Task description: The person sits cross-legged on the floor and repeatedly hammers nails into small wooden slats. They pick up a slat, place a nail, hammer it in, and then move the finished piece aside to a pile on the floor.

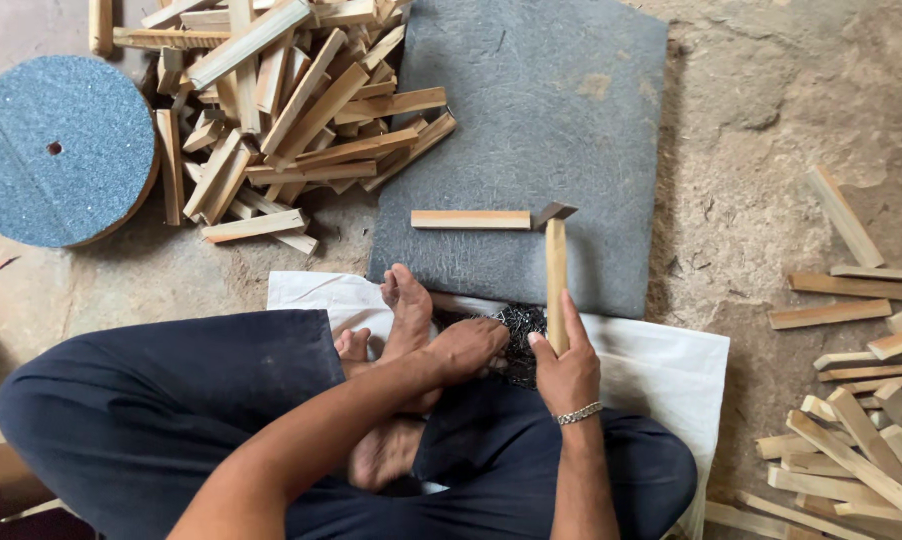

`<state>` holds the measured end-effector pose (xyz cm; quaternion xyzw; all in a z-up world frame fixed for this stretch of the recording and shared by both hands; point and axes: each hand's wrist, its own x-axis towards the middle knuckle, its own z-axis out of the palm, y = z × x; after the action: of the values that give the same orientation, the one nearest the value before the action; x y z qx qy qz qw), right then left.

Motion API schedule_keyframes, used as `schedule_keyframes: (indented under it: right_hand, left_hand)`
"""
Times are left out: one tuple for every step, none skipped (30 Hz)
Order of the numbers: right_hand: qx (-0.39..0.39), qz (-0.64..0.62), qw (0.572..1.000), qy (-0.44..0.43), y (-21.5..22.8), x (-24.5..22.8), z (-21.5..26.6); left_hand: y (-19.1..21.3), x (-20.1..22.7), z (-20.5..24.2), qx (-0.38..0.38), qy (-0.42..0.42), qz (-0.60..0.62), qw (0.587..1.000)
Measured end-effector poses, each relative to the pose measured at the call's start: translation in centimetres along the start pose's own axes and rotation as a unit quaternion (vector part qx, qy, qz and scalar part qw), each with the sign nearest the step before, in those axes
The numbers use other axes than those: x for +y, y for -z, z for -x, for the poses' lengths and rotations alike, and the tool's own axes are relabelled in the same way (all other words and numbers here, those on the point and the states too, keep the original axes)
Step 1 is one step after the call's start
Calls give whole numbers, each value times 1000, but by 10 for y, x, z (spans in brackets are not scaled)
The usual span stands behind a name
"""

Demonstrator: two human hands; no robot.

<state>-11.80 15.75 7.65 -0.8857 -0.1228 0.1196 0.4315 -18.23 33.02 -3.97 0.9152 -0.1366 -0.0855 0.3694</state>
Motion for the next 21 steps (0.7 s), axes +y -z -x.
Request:
schedule_keyframes:
  right_hand:
    - [-5,3,999,-37,1,1,-2]
    - [-7,7,997,-77,1,2,-2]
    - [-1,-6,997,-71,1,4,-3]
    - [6,-17,998,-64,1,6,-5]
    - [13,-28,998,-57,1,9,-6]
    - [17,-36,998,-39,1,11,-7]
    - [22,-44,999,-20,0,13,-7]
    - [28,-54,998,1,0,14,-8]
    - [27,-54,998,-9,1,15,-7]
    - [24,-55,998,-18,0,15,-8]
    - [22,-56,998,-26,0,15,-9]
    - [22,-57,998,-30,0,16,-9]
    - [21,-59,998,-33,0,16,-9]
    - [20,-60,997,-37,0,16,-9]
    - [21,-62,997,-34,0,16,-10]
    - [21,-64,997,-33,0,17,-9]
    - [21,-66,997,-32,0,17,-8]
    - [21,-65,997,-30,0,17,-10]
    - [22,-65,997,-29,0,17,-11]
    - [21,-64,997,-28,0,16,-12]
    - [22,-63,997,-24,-1,15,-13]
  left_hand:
    - [2,2,2,-8,9,32,999]
    - [4,5,5,-2,22,48,999]
    - [6,8,9,3,34,65,997]
    - [8,11,11,10,47,83,995]
    - [9,15,13,31,49,100,993]
    - [10,17,15,52,51,117,990]
    - [11,20,17,73,54,133,987]
    - [12,22,17,55,105,171,978]
    - [11,24,17,36,155,207,965]
    - [11,24,16,18,206,240,948]
    - [9,23,14,64,201,262,942]
    - [6,23,11,110,196,284,932]
    - [3,21,9,156,190,304,920]
    - [0,19,7,163,203,396,881]
    - [-2,17,5,170,214,483,832]
    - [-5,16,4,174,224,566,774]
    - [-7,16,4,172,231,592,753]
    - [-6,16,3,171,237,615,732]
    - [-5,17,2,170,243,638,711]
    - [-2,19,1,170,252,655,691]
    - [2,21,0,171,262,672,671]
